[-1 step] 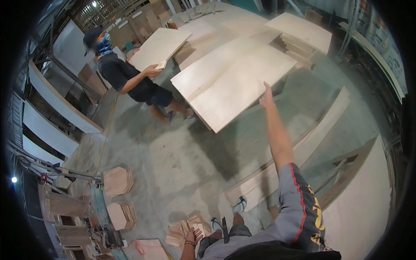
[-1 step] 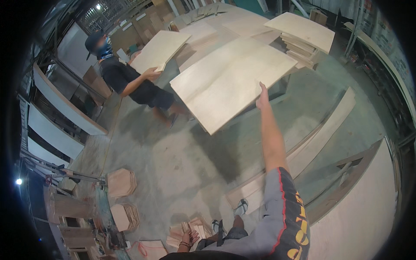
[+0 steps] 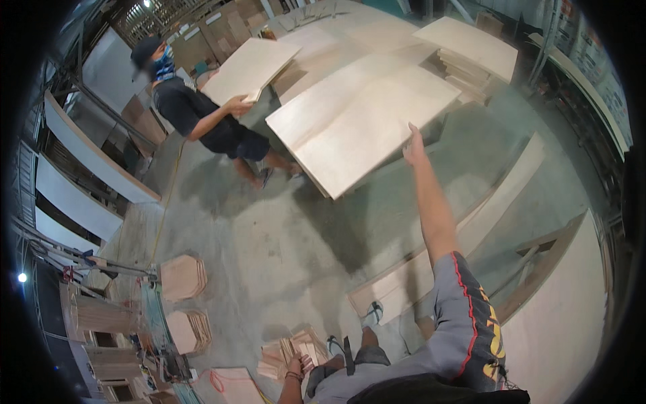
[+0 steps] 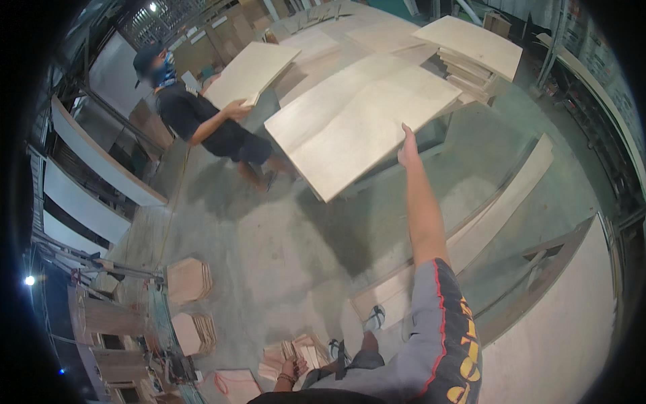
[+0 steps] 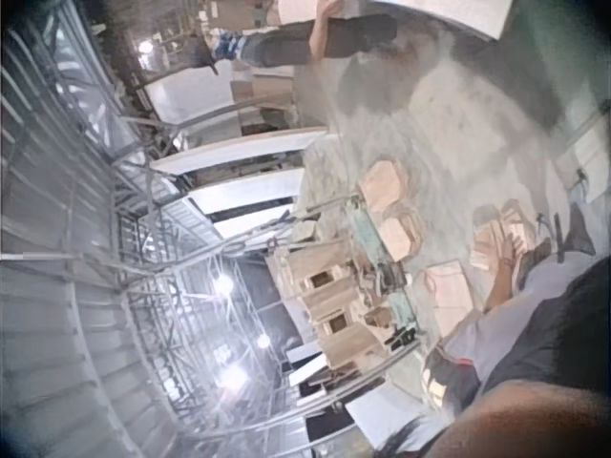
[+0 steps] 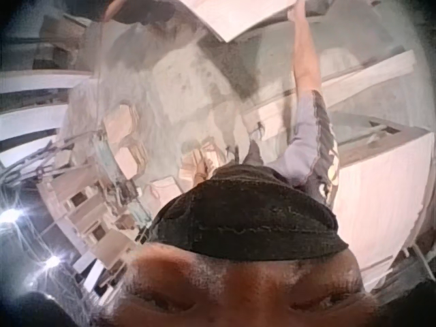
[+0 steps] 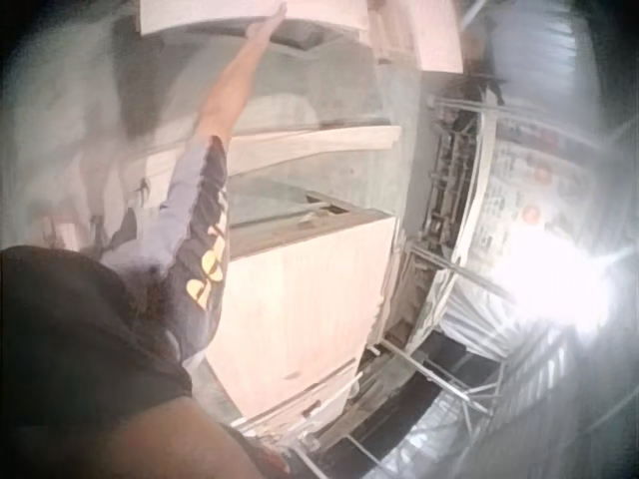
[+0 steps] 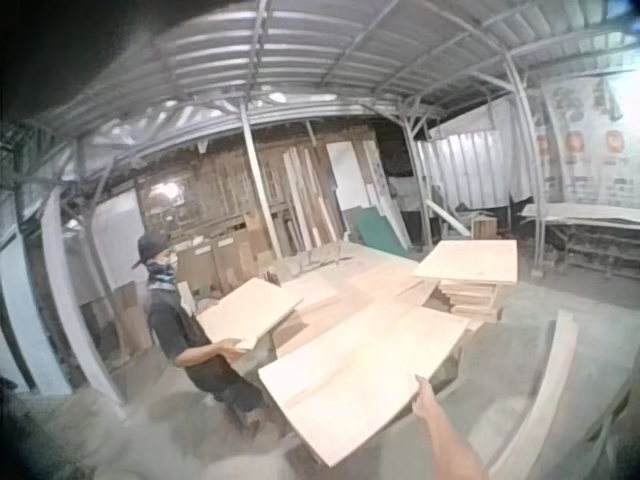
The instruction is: The person measures various pieces of wood and plywood using a tape measure in a workshop. They handle small wooden strips and large plywood sheets, placing them on a workbench and measuring their dimensions.
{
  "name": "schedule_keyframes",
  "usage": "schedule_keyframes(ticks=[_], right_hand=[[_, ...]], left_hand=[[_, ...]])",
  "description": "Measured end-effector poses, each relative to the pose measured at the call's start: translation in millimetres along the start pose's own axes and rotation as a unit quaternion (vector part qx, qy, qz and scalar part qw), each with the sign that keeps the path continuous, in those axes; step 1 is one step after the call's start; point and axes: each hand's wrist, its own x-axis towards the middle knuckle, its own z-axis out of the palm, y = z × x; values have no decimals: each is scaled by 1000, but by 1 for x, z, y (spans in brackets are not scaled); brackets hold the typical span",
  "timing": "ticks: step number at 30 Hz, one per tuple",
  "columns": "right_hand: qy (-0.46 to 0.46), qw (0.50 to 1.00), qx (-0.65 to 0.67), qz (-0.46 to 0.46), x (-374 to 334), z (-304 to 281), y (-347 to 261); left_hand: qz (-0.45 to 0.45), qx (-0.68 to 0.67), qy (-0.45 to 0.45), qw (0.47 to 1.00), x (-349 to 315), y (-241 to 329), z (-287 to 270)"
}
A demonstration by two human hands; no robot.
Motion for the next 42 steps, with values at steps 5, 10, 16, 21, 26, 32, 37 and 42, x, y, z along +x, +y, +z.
schedule_keyframes(ticks=[5,10,16,21,26,32,37,42], right_hand=[[66,991,-102,-51,-18,-29,64],[221,895,-318,-223,-44,-222,180],[67,821,-544,163,-442,-183,456],[12,802,-537,259,-667,-204,395],[290,875,-369,118,-831,-249,394],[544,679,-419,260,-1077,-244,529],[508,671,-219,495,-1179,-154,574],[484,726,-220,435,-1190,-137,596]], left_hand=[[34,134,16,990,26,12,-18],[185,328,-155,913,59,78,116],[167,432,-160,871,48,67,36],[160,511,-246,808,85,75,21],[150,662,-299,671,127,77,34],[181,695,-345,605,97,32,55],[181,706,-389,564,88,-11,49],[121,741,-455,479,111,-52,-11]])
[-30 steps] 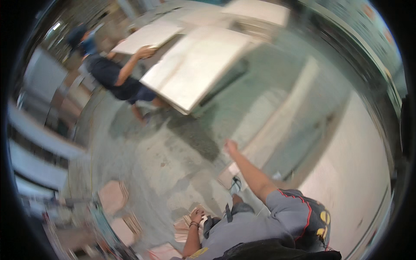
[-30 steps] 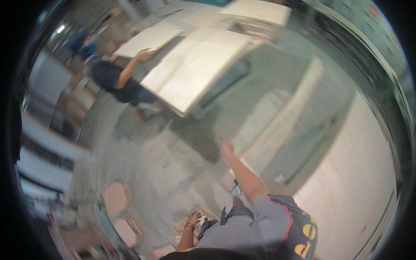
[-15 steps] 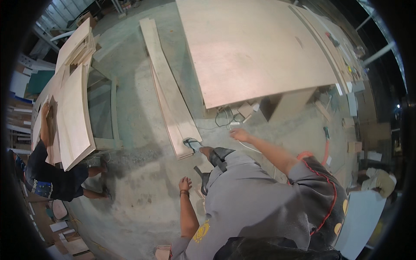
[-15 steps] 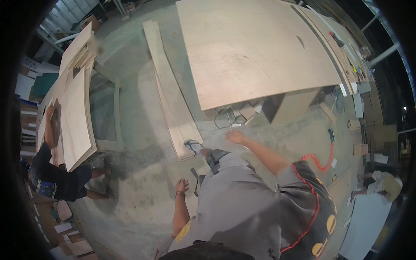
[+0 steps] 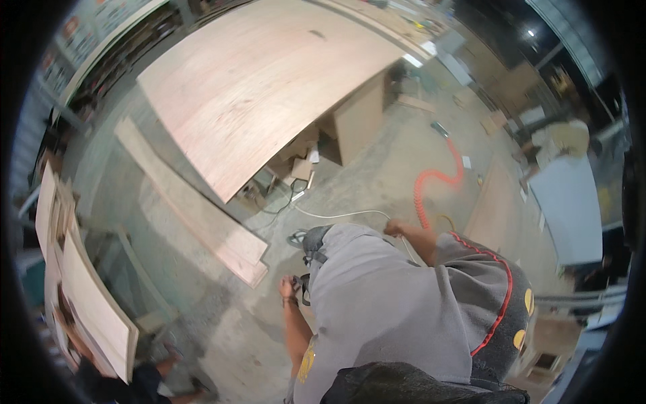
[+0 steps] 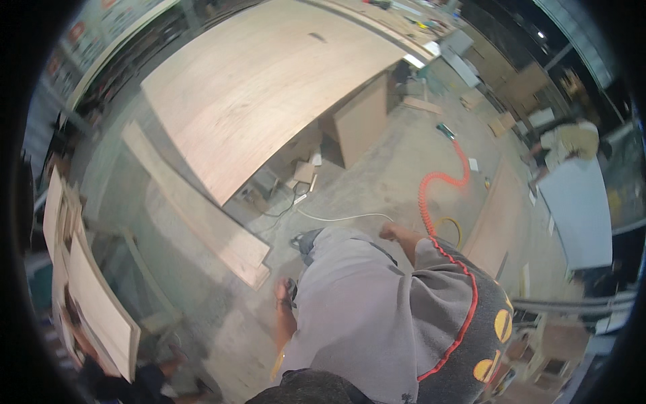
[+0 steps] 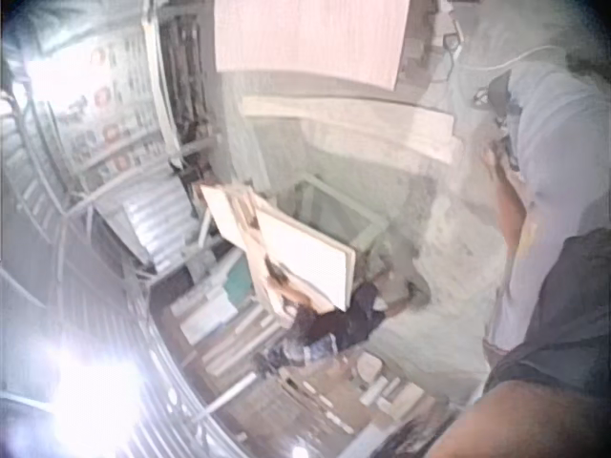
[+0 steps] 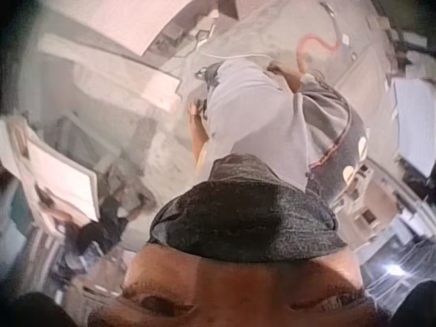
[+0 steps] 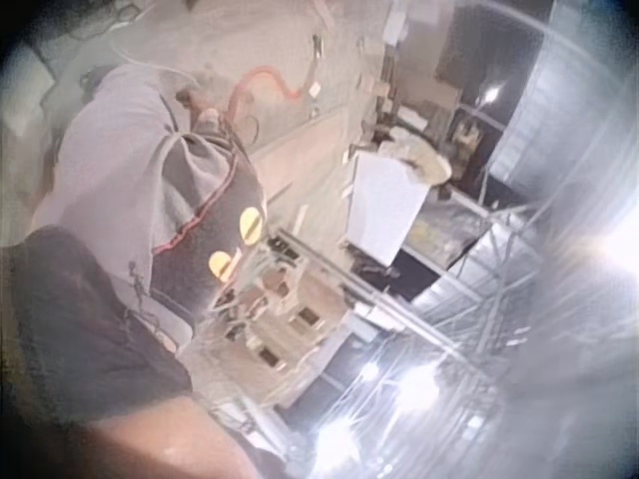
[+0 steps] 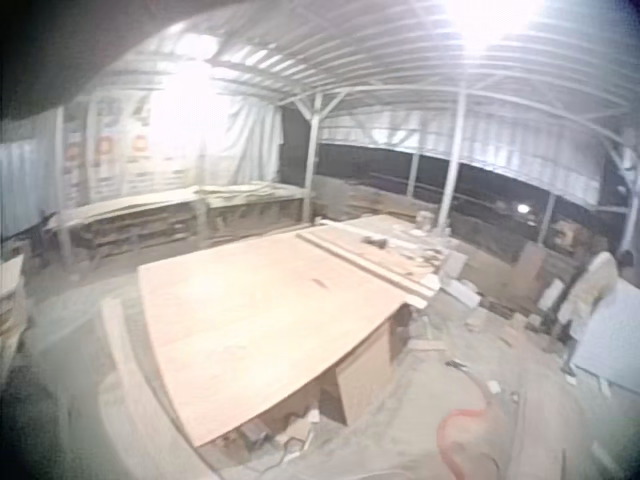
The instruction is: The person measures various pieces of wood and plywood using a tape measure in a workshop. They handle small wooden strips and large plywood sheets, placing them on a workbench and measuring their dimensions.
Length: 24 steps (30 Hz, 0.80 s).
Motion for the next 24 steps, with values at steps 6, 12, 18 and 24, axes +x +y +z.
schedule_keyframes(ticks=[6,12,18,24], right_hand=[[224,940,131,-222,23,-7,-55],[249,917,272,-152,-20,-49,4],[228,926,295,-53,6,-3,135],[160,916,363,63,18,-2,244]], left_hand=[[-171,264,-16,949,-33,-14,45],[-196,194,-48,960,9,19,58],[-107,219,-46,969,76,83,146],[-32,319,-70,945,87,129,296]])
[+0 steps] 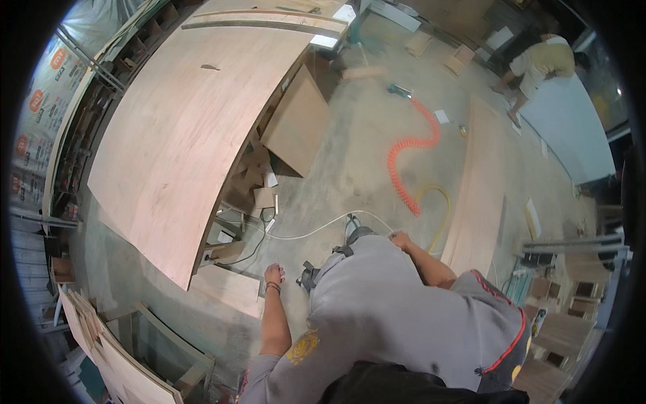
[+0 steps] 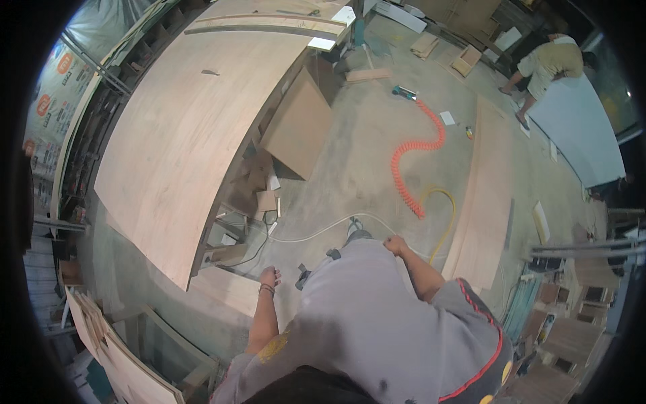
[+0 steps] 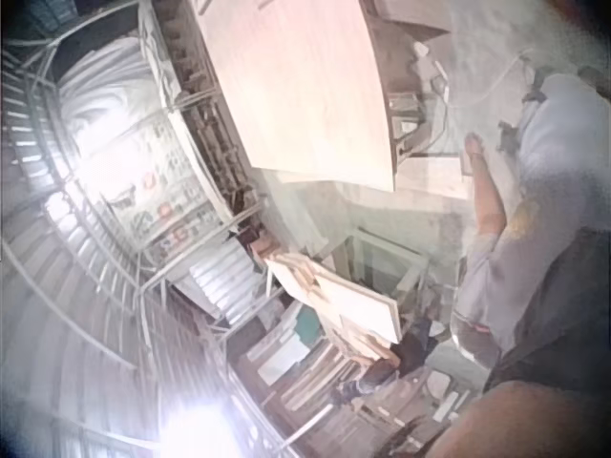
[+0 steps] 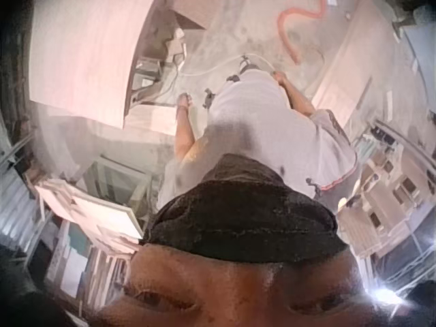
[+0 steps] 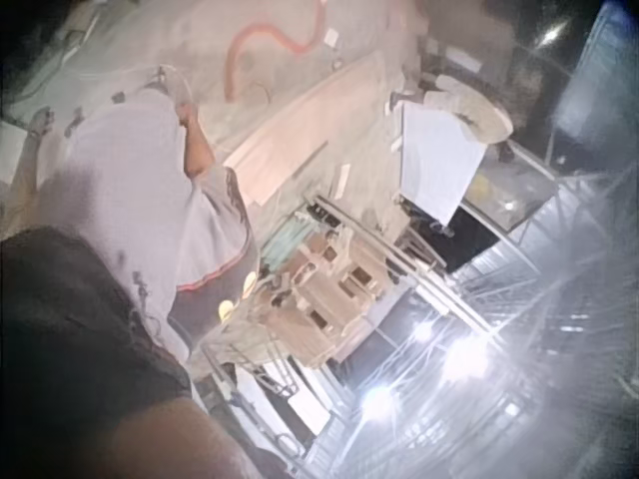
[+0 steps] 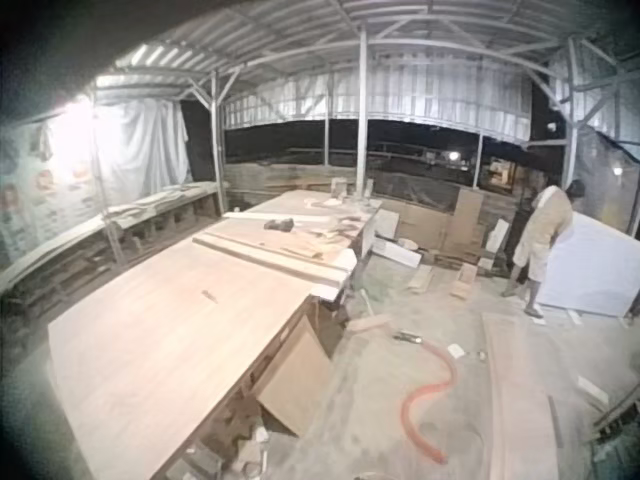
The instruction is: The person measures various pieces of wood and plywood using a tape measure in a workshop. They handle small wooden strips and large plywood sheets, placing them on a workbench and measuring their dimensions.
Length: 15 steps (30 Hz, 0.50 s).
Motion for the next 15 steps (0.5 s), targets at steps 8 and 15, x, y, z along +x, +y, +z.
schedule_keyframes(ticks=[8,15], right_hand=[[26,976,196,89,79,-128,78],[109,951,281,63,146,-202,83]], left_hand=[[205,262,66,941,5,109,194],[208,303,-5,930,7,237,279]])
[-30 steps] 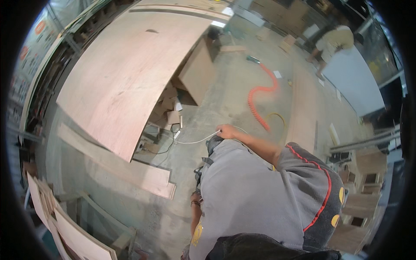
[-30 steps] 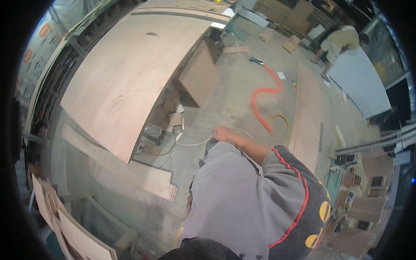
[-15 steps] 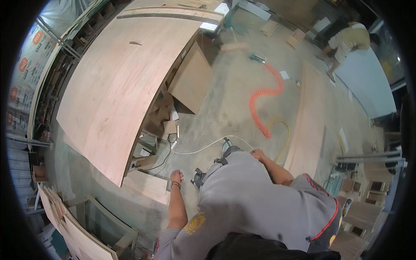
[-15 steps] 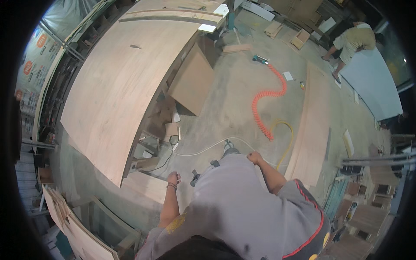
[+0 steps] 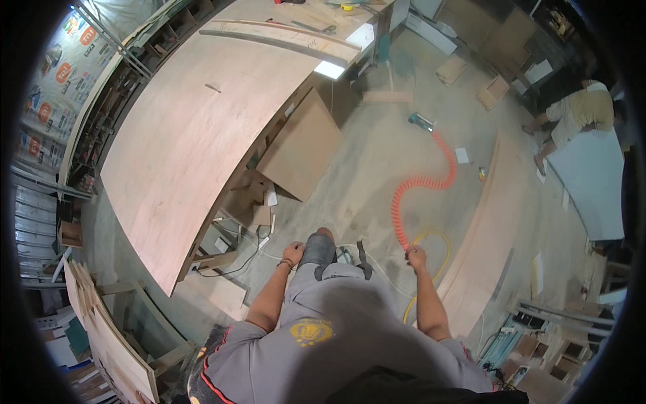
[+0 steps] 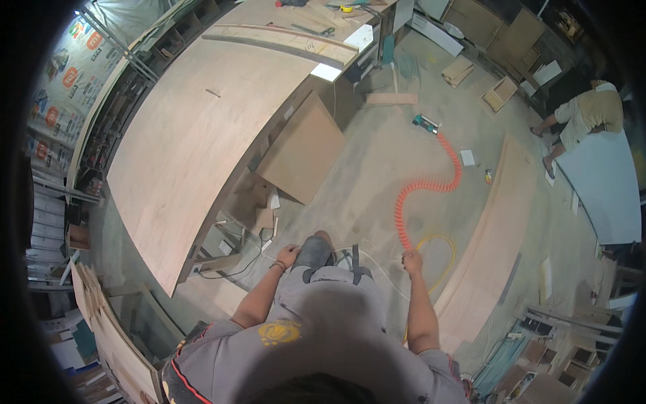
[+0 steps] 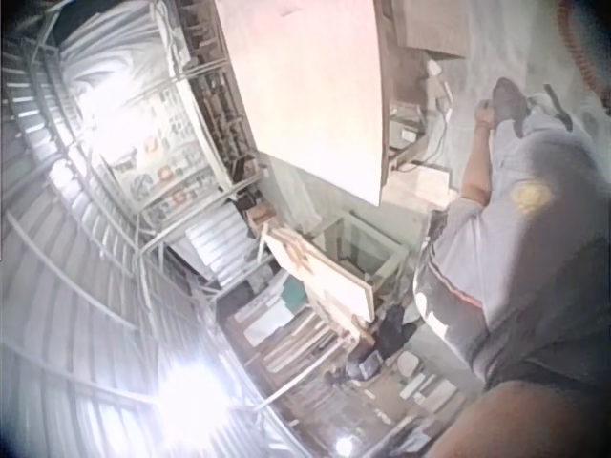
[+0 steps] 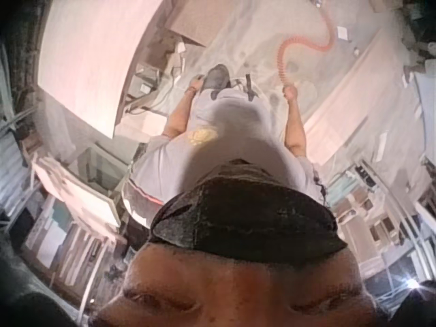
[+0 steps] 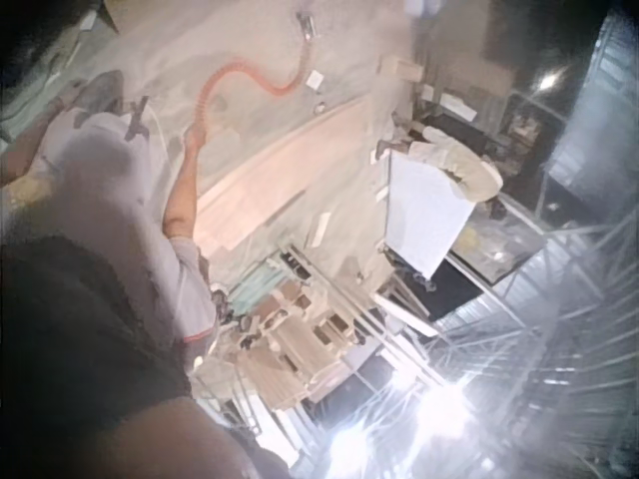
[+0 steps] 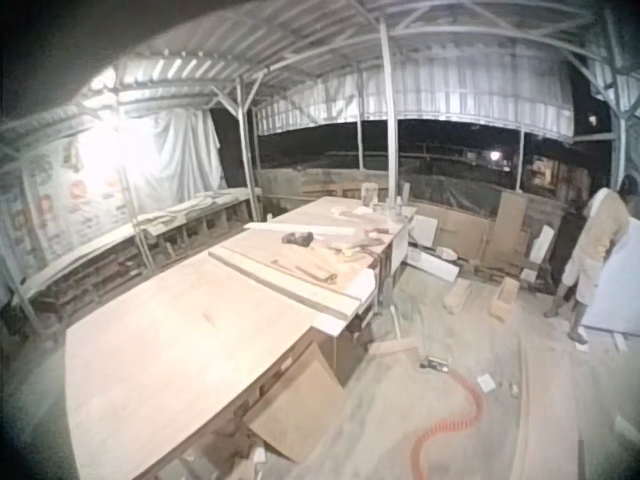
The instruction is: The person measures various pieces of wood and plywood using a tape measure in a workshop. They handle small wooden strips and large plywood sheets, placing them on a workbench and measuring their dimensions.
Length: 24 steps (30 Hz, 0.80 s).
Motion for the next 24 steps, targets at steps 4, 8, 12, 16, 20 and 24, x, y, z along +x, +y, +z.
schedule_keyframes(ticks=[4,8,12,16,20,24], right_hand=[[-43,998,54,5,14,23,-27],[-151,977,138,61,36,44,-76],[-154,986,63,2,108,38,-115],[-111,985,-111,-76,183,-2,-165],[-51,972,-144,-178,300,-48,-204],[-39,984,-110,-137,371,-83,-312]], left_hand=[[-9,58,-33,998,55,25,-2],[-96,36,-83,991,111,38,13],[-90,81,-124,985,170,69,47],[-80,123,-187,971,235,140,61],[35,149,-109,982,311,221,64],[32,-25,-56,998,354,339,6]])
